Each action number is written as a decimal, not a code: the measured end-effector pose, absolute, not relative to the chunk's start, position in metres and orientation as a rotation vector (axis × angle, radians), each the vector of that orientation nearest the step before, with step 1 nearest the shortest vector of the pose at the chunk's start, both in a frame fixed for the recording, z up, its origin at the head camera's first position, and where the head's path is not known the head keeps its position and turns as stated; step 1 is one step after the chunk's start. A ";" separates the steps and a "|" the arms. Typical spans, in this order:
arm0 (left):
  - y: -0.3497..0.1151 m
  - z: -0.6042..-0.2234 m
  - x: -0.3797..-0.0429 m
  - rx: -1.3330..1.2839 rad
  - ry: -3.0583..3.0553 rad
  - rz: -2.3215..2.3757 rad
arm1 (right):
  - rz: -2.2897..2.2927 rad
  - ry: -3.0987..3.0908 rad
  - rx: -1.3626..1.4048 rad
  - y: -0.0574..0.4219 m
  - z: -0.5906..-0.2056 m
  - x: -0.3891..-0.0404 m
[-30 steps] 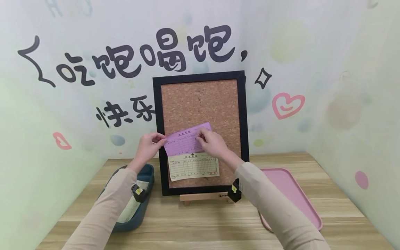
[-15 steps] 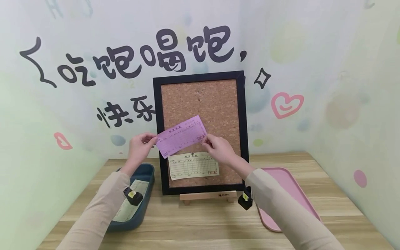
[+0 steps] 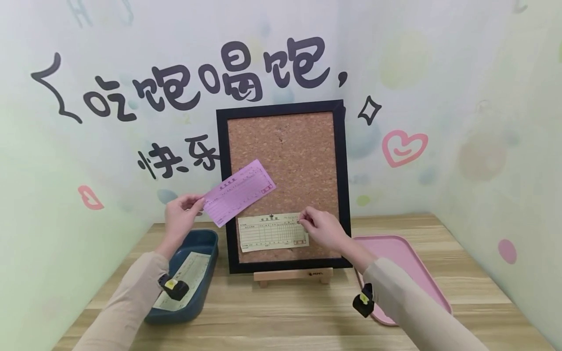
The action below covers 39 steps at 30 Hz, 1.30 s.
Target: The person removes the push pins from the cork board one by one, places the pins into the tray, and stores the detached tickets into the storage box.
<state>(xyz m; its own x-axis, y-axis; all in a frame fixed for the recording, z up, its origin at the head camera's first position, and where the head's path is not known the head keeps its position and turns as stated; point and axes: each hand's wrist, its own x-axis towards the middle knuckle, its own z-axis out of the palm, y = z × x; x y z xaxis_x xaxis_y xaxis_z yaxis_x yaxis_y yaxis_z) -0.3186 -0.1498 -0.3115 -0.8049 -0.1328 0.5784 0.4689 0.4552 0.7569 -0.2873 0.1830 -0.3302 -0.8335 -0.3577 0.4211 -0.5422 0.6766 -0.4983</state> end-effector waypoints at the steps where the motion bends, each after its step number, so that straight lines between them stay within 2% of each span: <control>1: -0.153 -0.313 -0.318 -0.266 -2.128 -1.366 | 0.911 -2.598 0.714 0.185 -0.333 -0.286; 22: -0.218 -0.355 -0.288 -0.045 -2.132 -1.313 | 1.020 -2.608 0.672 0.223 -0.383 -0.263; 30: -0.284 -0.444 -0.336 -0.114 -2.018 -1.364 | 1.054 -2.619 0.651 0.242 -0.395 -0.257; 33: -0.284 -0.443 -0.323 -0.099 -2.023 -1.354 | 1.041 -2.613 0.658 0.249 -0.401 -0.253; 39: -0.256 -0.396 -0.263 0.031 -2.115 -1.313 | 1.019 -2.598 0.635 0.264 -0.414 -0.243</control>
